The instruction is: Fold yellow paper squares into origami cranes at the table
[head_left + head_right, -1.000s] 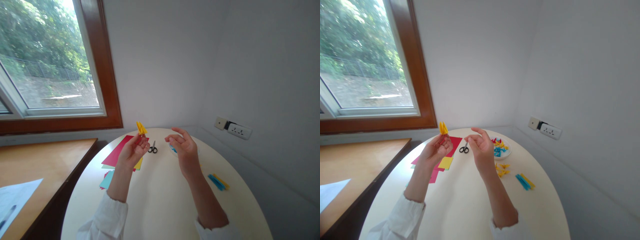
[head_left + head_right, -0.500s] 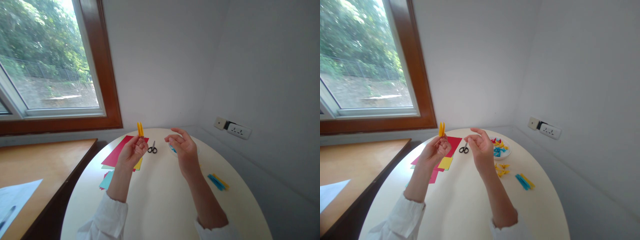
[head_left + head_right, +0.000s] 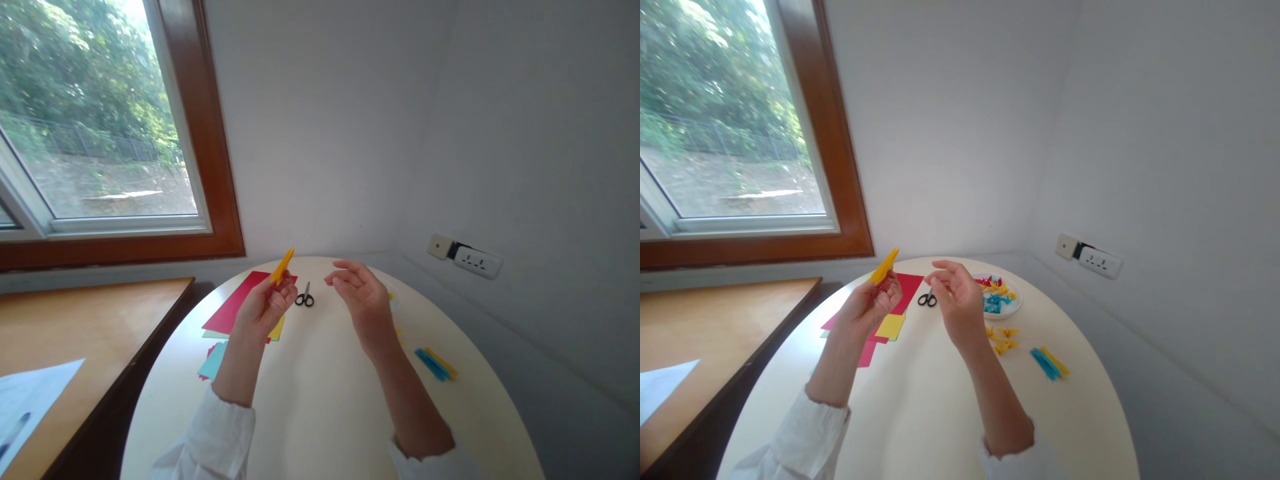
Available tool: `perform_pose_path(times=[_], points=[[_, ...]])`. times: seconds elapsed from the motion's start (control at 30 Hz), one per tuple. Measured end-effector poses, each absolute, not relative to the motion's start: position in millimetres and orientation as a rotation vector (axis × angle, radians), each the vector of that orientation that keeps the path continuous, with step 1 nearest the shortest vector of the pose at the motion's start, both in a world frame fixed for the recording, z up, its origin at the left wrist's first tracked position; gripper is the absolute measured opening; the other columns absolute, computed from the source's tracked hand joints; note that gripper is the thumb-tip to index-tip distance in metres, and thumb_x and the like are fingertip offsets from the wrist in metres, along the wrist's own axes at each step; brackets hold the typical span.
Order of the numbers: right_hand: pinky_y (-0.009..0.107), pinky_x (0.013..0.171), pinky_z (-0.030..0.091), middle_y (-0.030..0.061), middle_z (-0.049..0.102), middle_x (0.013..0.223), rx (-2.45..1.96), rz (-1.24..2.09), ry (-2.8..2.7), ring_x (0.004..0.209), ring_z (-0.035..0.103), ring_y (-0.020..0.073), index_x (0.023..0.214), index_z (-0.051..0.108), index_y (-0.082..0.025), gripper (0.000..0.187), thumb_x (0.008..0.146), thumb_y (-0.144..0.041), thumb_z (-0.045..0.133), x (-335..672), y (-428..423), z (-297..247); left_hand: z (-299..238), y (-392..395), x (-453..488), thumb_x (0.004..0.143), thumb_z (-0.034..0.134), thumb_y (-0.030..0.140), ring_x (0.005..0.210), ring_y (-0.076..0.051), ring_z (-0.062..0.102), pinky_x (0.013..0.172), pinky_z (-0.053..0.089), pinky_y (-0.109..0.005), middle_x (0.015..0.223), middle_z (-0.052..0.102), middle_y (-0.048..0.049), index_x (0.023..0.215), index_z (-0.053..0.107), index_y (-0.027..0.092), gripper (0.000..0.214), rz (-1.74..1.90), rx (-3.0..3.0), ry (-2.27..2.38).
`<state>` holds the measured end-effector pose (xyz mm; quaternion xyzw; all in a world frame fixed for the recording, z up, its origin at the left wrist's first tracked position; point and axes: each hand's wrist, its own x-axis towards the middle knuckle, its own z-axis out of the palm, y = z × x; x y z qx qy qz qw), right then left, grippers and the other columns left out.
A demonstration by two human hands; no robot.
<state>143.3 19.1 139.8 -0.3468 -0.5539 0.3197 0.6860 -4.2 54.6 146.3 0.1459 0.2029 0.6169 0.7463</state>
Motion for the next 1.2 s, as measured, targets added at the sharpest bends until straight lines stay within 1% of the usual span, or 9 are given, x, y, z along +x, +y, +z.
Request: perform_pose_path(times=[0.03,0.1,0.2,0.27,0.37,0.53,0.8,1.0,1.2], points=[[0.035,0.077,0.047,0.0050,0.065,0.084,-0.798,0.703,-1.278,0.085,0.062,0.0179,0.097,0.056,-0.020,0.028,0.071,-0.030,0.061,143,20,139,146,54,-4,0.077,0.043,0.000,0.058,-0.009,0.057,0.058,0.049,-0.018,0.065,0.059,-0.0050,0.082,0.061,0.011,0.021,1.352,0.355,0.457],[0.038,0.083,0.045,0.0089,0.063,0.104,-0.832,0.665,-1.373,0.100,0.058,0.0211,0.110,0.053,-0.021,0.045,0.068,-0.030,0.066,141,20,137,147,53,-3,0.076,0.048,0.002,0.058,-0.009,0.057,0.058,0.050,-0.019,0.064,0.058,-0.0046,0.077,0.061,0.011,0.016,1.339,0.441,0.484],[0.043,0.091,0.041,0.0112,0.045,0.132,-0.822,0.624,-1.487,0.123,0.041,0.0247,0.129,0.036,-0.028,0.076,0.063,-0.030,0.072,137,18,135,148,49,-2,0.072,0.055,0.005,0.057,-0.009,0.056,0.058,0.050,-0.019,0.063,0.058,-0.0034,0.072,0.061,0.011,0.009,1.305,0.607,0.492],[0.046,0.095,0.037,0.0104,0.035,0.140,-0.799,0.599,-1.517,0.129,0.032,0.0252,0.133,0.028,-0.031,0.083,0.063,-0.032,0.072,134,14,134,149,46,-1,0.070,0.057,0.005,0.057,-0.009,0.056,0.056,0.050,-0.020,0.065,0.060,-0.0033,0.072,0.063,0.011,0.008,1.290,0.726,0.493],[0.048,0.099,0.034,0.0082,0.028,0.144,-0.772,0.563,-1.544,0.132,0.027,0.0246,0.135,0.025,-0.033,0.085,0.064,-0.032,0.072,132,11,135,149,43,0,0.067,0.060,0.006,0.057,-0.010,0.057,0.054,0.050,-0.021,0.069,0.063,-0.0037,0.077,0.065,0.010,0.012,1.280,0.849,0.522],[0.045,0.102,0.031,0.0049,0.027,0.145,-0.745,0.528,-1.609,0.133,0.026,0.0221,0.136,0.022,-0.034,0.083,0.068,-0.026,0.068,132,8,134,147,41,1,0.063,0.066,0.011,0.059,-0.011,0.059,0.055,0.050,-0.023,0.073,0.065,-0.0042,0.081,0.066,0.011,0.018,1.289,0.944,0.549],[0.042,0.101,0.035,0.0043,0.033,0.142,-0.737,0.503,-1.668,0.131,0.030,0.0213,0.136,0.024,-0.034,0.075,0.073,-0.018,0.061,133,8,134,148,41,2,0.062,0.068,0.013,0.058,-0.012,0.060,0.055,0.049,-0.023,0.070,0.065,-0.0037,0.079,0.067,0.012,0.016,1.277,0.972,0.529],[0.040,0.099,0.038,0.0042,0.034,0.140,-0.729,0.475,-1.675,0.128,0.034,0.0198,0.135,0.024,-0.033,0.072,0.073,-0.012,0.055,133,8,133,146,42,0,0.060,0.070,0.013,0.064,-0.011,0.060,0.056,0.048,-0.019,0.076,0.066,-0.0039,0.079,0.067,0.012,0.019,1.284,0.960,0.523],[0.039,0.094,0.042,0.0072,0.043,0.130,-0.752,0.411,-1.639,0.119,0.042,0.0195,0.132,0.028,-0.029,0.067,0.072,-0.009,0.050,133,11,133,142,44,0,0.061,0.071,0.016,0.067,-0.012,0.061,0.058,0.048,-0.021,0.075,0.067,-0.0042,0.080,0.067,0.013,0.020,1.248,1.001,0.515]])
